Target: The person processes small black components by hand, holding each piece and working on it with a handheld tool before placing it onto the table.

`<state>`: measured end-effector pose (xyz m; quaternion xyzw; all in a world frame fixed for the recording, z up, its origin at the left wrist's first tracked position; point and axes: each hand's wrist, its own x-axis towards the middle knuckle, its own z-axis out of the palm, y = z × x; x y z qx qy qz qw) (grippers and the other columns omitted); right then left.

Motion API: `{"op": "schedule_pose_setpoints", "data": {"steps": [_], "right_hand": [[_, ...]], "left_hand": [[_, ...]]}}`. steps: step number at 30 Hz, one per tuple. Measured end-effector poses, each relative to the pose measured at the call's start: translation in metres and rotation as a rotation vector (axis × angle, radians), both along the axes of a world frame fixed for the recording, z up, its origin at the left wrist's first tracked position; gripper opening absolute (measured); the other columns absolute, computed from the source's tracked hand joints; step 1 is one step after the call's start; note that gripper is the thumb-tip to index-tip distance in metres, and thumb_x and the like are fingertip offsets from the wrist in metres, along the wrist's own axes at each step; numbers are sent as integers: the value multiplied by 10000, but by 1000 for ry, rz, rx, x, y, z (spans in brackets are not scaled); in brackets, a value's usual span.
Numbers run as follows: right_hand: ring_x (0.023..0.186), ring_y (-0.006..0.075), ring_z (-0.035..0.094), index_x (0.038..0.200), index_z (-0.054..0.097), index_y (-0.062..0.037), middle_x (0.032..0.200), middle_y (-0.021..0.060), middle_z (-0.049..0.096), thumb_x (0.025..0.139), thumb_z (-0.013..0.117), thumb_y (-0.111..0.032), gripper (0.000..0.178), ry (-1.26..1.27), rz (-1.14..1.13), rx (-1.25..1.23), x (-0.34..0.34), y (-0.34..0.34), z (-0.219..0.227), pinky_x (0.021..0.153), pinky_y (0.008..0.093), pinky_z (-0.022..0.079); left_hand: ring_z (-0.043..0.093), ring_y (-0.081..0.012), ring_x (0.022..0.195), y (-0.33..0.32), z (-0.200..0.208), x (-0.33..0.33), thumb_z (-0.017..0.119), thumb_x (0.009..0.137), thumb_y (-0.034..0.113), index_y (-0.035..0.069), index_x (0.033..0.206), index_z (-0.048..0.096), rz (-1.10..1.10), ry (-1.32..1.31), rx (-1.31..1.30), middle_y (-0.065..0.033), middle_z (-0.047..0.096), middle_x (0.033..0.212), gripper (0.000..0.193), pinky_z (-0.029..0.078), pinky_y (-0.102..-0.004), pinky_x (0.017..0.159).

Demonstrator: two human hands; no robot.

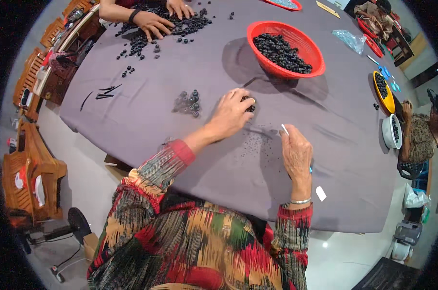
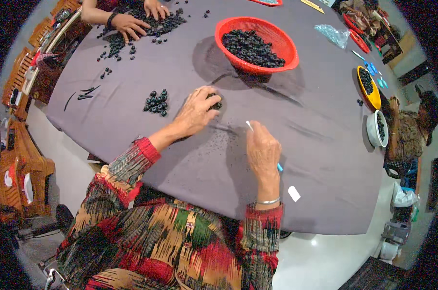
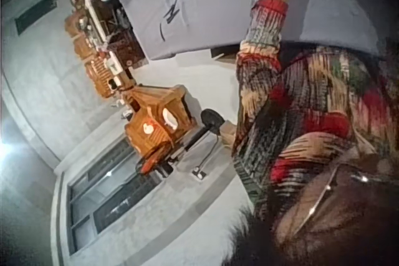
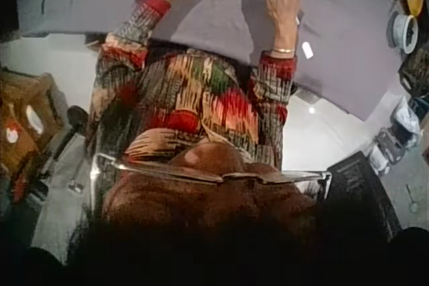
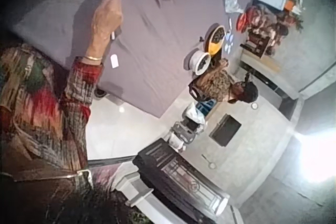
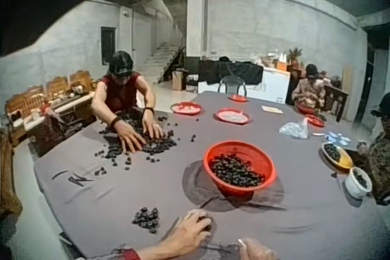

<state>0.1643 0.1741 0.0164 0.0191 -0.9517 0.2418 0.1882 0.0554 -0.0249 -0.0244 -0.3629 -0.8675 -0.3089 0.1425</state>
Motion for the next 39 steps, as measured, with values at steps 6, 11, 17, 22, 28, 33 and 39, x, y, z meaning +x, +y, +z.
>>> {"op": "schedule_pose_setpoints", "data": {"steps": [6,11,17,22,28,33,39], "right_hand": [[735,358,605,997,621,-40,847,160,626,878,574,-104,143,-45,-26,-4,2,0,3,623,401,478],[732,343,613,987,630,-34,859,158,631,852,593,-74,145,-73,-24,-26,0,-2,1,626,389,480],[704,338,594,960,623,-28,784,134,592,814,606,-52,148,-8,59,-56,-16,-10,7,617,389,473],[724,333,589,934,636,-52,782,129,565,744,614,-29,193,-82,178,46,-46,-26,18,617,399,469],[707,315,605,892,648,-50,762,106,590,711,620,-26,185,-30,230,50,-59,-22,3,607,384,483],[613,243,592,862,646,-32,746,94,622,678,629,1,188,104,227,-197,-46,-38,26,553,323,471],[613,183,587,873,661,-39,742,78,589,655,643,49,235,134,267,-214,-24,-47,39,543,294,464]], "left_hand": [[437,-354,1214,16,8,16,673,766,101,31,1110,546,-112,-73,13,-155,479,1254,373,384,-438,995],[474,-328,1183,2,19,16,701,760,111,6,1132,534,-113,-144,97,-162,486,1229,421,402,-401,976],[553,-109,917,-21,16,9,637,848,10,-10,1155,571,158,-285,680,-27,573,989,314,447,-245,813],[524,-37,727,-17,10,23,649,859,61,33,1119,613,223,-724,937,31,573,799,264,459,-216,654],[532,-36,739,-10,4,29,626,880,37,14,1102,605,136,-727,946,32,575,812,224,463,-201,654],[542,-40,774,-5,16,35,602,901,29,5,1166,580,-166,-1019,1030,24,598,885,266,465,-192,689],[605,-88,849,-4,24,45,651,870,57,12,1135,576,-377,-1328,1129,-20,631,968,279,504,-244,781]]}}
